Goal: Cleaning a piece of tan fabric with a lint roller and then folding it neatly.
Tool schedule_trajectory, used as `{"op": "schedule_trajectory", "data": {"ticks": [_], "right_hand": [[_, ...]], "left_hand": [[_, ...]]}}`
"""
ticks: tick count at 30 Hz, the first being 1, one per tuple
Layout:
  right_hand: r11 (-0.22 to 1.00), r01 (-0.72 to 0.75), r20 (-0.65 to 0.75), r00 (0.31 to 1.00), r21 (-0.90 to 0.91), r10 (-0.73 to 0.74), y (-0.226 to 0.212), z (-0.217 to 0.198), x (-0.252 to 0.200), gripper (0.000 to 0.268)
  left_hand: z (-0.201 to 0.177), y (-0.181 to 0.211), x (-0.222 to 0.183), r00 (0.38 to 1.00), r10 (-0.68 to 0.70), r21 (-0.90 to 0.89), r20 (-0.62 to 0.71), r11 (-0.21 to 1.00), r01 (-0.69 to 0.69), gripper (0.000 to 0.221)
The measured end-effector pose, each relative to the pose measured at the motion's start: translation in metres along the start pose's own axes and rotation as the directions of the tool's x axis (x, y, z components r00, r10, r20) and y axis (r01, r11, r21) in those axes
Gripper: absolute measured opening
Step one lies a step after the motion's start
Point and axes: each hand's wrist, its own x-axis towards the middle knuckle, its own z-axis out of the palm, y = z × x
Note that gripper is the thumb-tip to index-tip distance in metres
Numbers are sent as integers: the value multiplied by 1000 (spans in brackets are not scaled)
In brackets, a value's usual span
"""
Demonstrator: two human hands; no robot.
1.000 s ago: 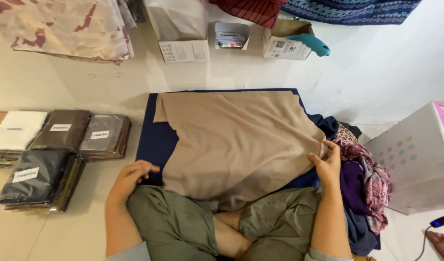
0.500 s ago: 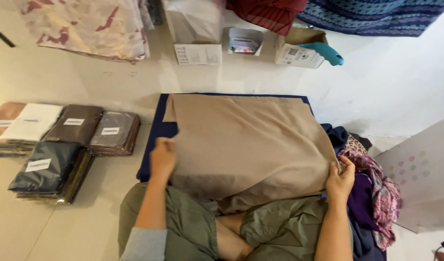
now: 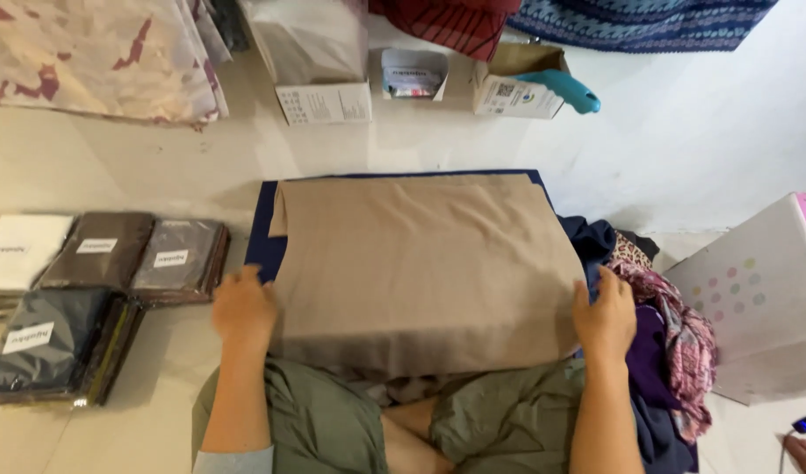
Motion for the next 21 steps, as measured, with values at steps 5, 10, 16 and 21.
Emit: {"op": "schedule_trajectory", "data": {"ticks": [5,10,16,21], "right_hand": [[920,258,-29,965,295,-262,0,83,70,25],[931,-12,260,961,364,-90,15,151,157,29],[926,144,353,895,349,-272,8,196,199,33],[972,136,361,911,190,-198,1,214,211,17]], "left_hand": [[7,49,46,947,310,-161,-89,933,-320,30],[49,43,137,996,16,-182,-92,983,-33,43],[72,48,185,997,-52,-211,55,976,62,44],[64,67,195,997,-66,-223,45,972,75,35]]}}
